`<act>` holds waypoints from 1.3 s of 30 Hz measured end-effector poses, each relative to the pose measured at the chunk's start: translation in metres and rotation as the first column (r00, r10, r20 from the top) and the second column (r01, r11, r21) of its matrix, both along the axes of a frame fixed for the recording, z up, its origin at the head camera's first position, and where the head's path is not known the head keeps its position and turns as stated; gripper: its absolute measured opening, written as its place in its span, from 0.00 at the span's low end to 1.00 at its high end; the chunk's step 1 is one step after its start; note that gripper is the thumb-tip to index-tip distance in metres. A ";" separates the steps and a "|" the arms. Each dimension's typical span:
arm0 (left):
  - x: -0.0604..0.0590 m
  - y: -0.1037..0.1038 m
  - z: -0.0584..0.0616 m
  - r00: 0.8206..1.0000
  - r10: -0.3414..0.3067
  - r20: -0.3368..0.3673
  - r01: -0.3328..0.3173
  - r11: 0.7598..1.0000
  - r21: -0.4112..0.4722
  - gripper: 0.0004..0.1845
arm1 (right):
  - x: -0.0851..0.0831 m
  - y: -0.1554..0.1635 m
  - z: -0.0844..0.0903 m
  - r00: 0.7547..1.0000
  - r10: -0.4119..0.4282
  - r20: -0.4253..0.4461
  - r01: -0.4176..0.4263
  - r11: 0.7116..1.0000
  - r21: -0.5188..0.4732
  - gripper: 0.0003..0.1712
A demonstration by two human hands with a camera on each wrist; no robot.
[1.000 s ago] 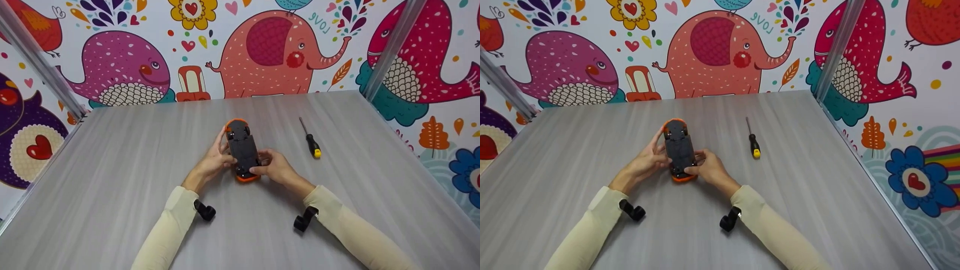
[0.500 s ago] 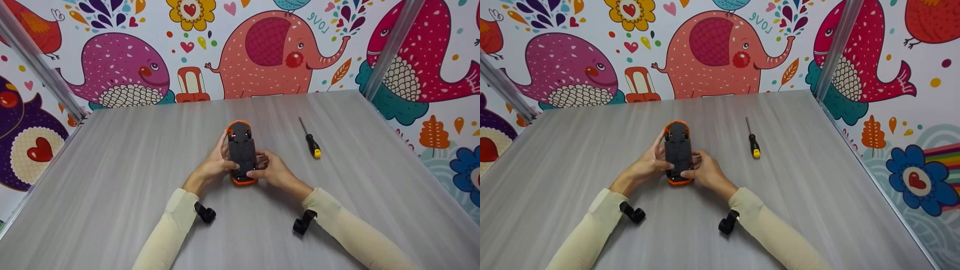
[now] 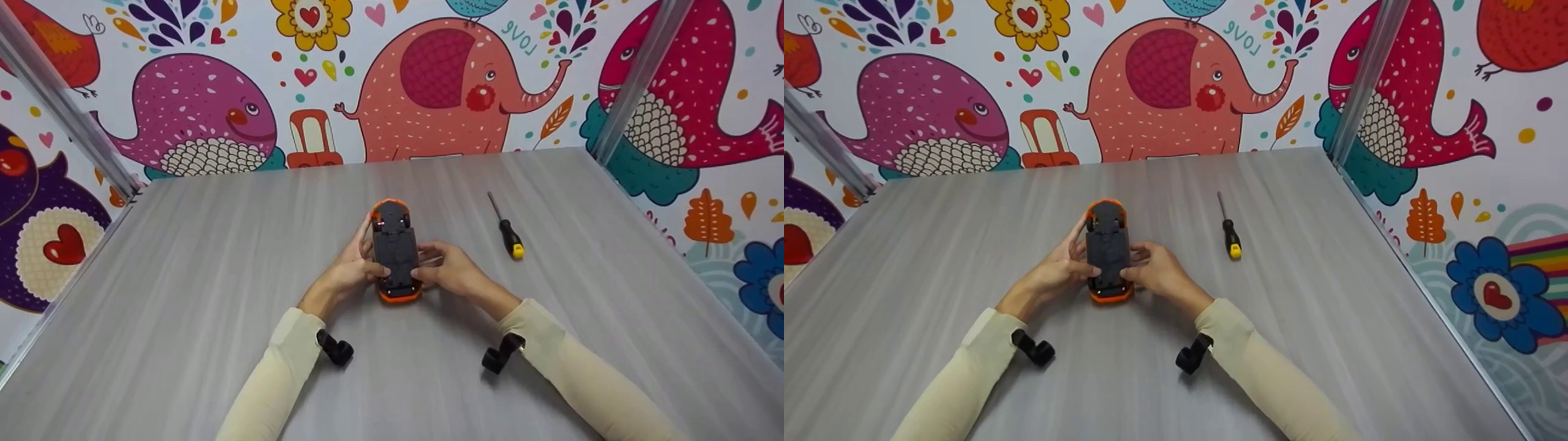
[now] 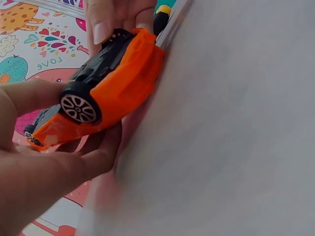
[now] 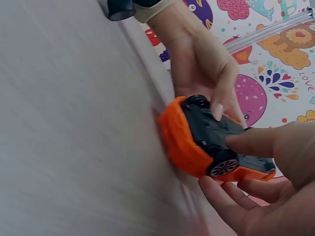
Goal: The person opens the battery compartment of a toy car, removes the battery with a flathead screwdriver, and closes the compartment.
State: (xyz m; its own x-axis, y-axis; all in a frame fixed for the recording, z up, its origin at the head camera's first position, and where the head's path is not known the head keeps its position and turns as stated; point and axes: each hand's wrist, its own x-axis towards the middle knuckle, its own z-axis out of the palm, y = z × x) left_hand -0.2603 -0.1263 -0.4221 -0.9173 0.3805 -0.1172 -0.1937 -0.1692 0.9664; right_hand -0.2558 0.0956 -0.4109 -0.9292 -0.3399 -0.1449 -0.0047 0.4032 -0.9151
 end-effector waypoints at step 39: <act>-0.001 0.000 -0.003 1.000 -0.017 0.019 0.016 0.999 0.038 0.65 | -0.026 -0.022 0.022 0.988 -0.043 -0.149 0.068 0.983 0.170 0.23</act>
